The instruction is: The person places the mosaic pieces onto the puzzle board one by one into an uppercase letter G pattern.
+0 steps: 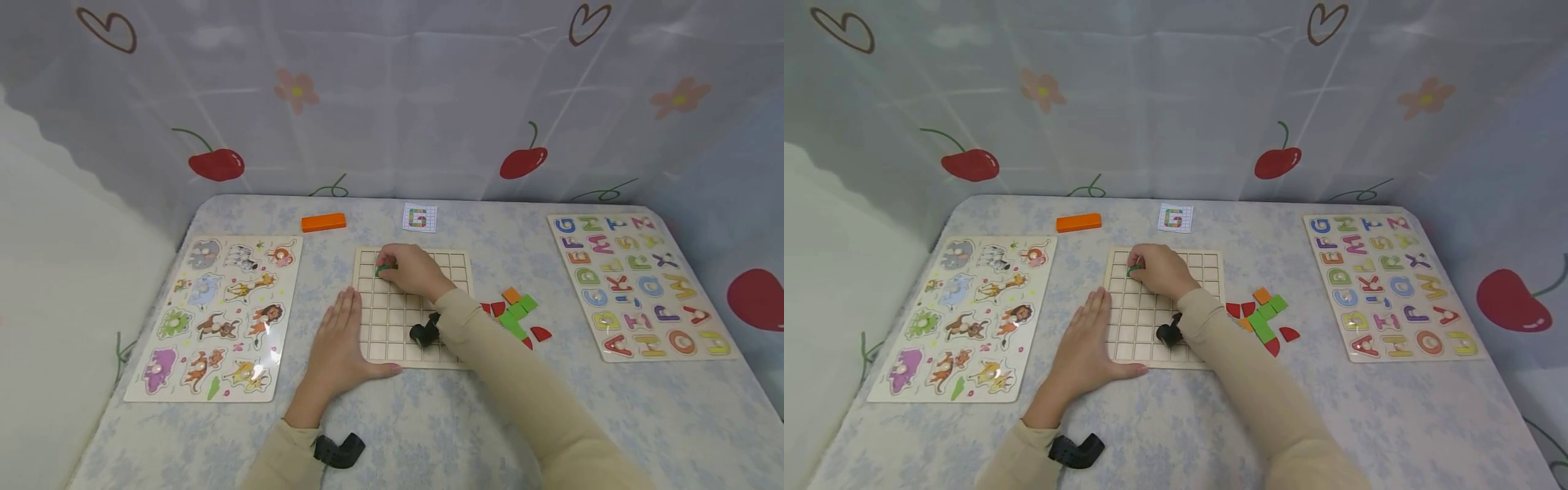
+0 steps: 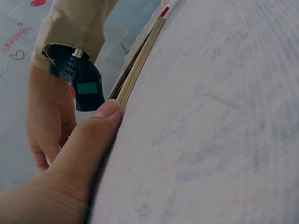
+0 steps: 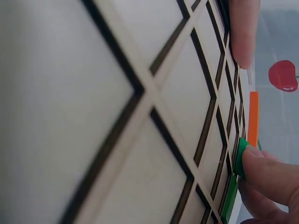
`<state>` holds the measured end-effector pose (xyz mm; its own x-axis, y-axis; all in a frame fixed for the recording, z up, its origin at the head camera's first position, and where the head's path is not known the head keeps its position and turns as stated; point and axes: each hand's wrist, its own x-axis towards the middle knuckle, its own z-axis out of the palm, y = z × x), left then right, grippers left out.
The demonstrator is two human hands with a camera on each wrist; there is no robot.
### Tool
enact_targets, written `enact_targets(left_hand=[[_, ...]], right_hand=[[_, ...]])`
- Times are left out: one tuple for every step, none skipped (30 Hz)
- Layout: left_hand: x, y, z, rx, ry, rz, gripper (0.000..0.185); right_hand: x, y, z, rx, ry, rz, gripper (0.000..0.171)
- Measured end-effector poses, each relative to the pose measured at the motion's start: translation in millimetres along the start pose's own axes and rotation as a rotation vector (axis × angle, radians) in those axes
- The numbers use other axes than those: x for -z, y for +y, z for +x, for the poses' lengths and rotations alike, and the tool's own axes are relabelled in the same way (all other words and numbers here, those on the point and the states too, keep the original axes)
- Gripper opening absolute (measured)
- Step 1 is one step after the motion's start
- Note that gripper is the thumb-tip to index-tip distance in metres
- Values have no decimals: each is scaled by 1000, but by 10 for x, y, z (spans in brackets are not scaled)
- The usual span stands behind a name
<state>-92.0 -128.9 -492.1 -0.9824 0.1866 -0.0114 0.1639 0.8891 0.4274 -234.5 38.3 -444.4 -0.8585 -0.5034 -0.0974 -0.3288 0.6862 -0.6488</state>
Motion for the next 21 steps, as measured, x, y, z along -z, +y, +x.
enact_targets(left_hand=[[-2, 1, 1, -1, 1, -1, 148], [-3, 1, 2, -2, 1, -2, 148], [-6, 1, 3, -5, 2, -1, 148], [-9, 1, 3, -7, 3, -1, 148], [-12, 1, 3, -8, 5, -1, 148], [-15, 0, 2, -10, 6, 1, 148], [-17, 0, 1, -11, 8, 2, 148], [-21, 0, 1, -13, 9, 4, 148], [-24, -1, 1, -14, 9, 6, 148], [-27, -2, 2, -13, 9, 8, 148], [-30, -3, 3, -14, 10, 11, 148], [-30, 0, 4, -14, 10, 11, 148], [-30, 4, 4, -16, 11, 11, 148], [-30, 6, 6, -17, 12, 9, 147], [-31, 8, 6, -19, 14, 8, 147], [-32, 9, 6, -18, 15, 6, 147], [-30, 9, 5, -17, 15, 4, 147], [-31, 8, 5, -16, 15, 3, 147], [-32, 3, 4, -14, 15, 4, 147], [-32, -3, 5, -11, 14, 5, 148], [-31, -10, 5, -8, 13, 8, 148]], right_hand=[[-1, -2, 4, -5, 4, -12, 8], [-3, -3, 7, -9, 7, -24, 8], [-6, -2, 10, -15, 10, -38, 8], [-10, -1, 14, -21, 12, -52, 9], [-15, 0, 17, -27, 13, -65, 10], [-20, -1, 18, -35, 15, -75, 11], [-26, -2, 21, -36, 14, -84, 12], [-33, -4, 24, -35, 11, -93, 13], [-39, -6, 28, -36, 9, -101, 13], [-43, -11, 30, -37, 8, -107, 14], [-45, -18, 30, -36, 7, -110, 14], [-46, -21, 27, -37, 6, -112, 15], [-44, -25, 22, -38, 1, -113, 15], [-41, -30, 11, -44, -5, -111, 16], [-35, -39, -2, -48, -11, -112, 17], [-31, -45, -17, -50, -17, -111, 18], [-28, -49, -33, -49, -21, -111, 19], [-24, -54, -53, -49, -26, -108, 20], [-18, -63, -72, -46, -27, -104, 20], [-12, -72, -91, -41, -25, -98, 21], [-3, -78, -111, -33, -21, -95, 22]])
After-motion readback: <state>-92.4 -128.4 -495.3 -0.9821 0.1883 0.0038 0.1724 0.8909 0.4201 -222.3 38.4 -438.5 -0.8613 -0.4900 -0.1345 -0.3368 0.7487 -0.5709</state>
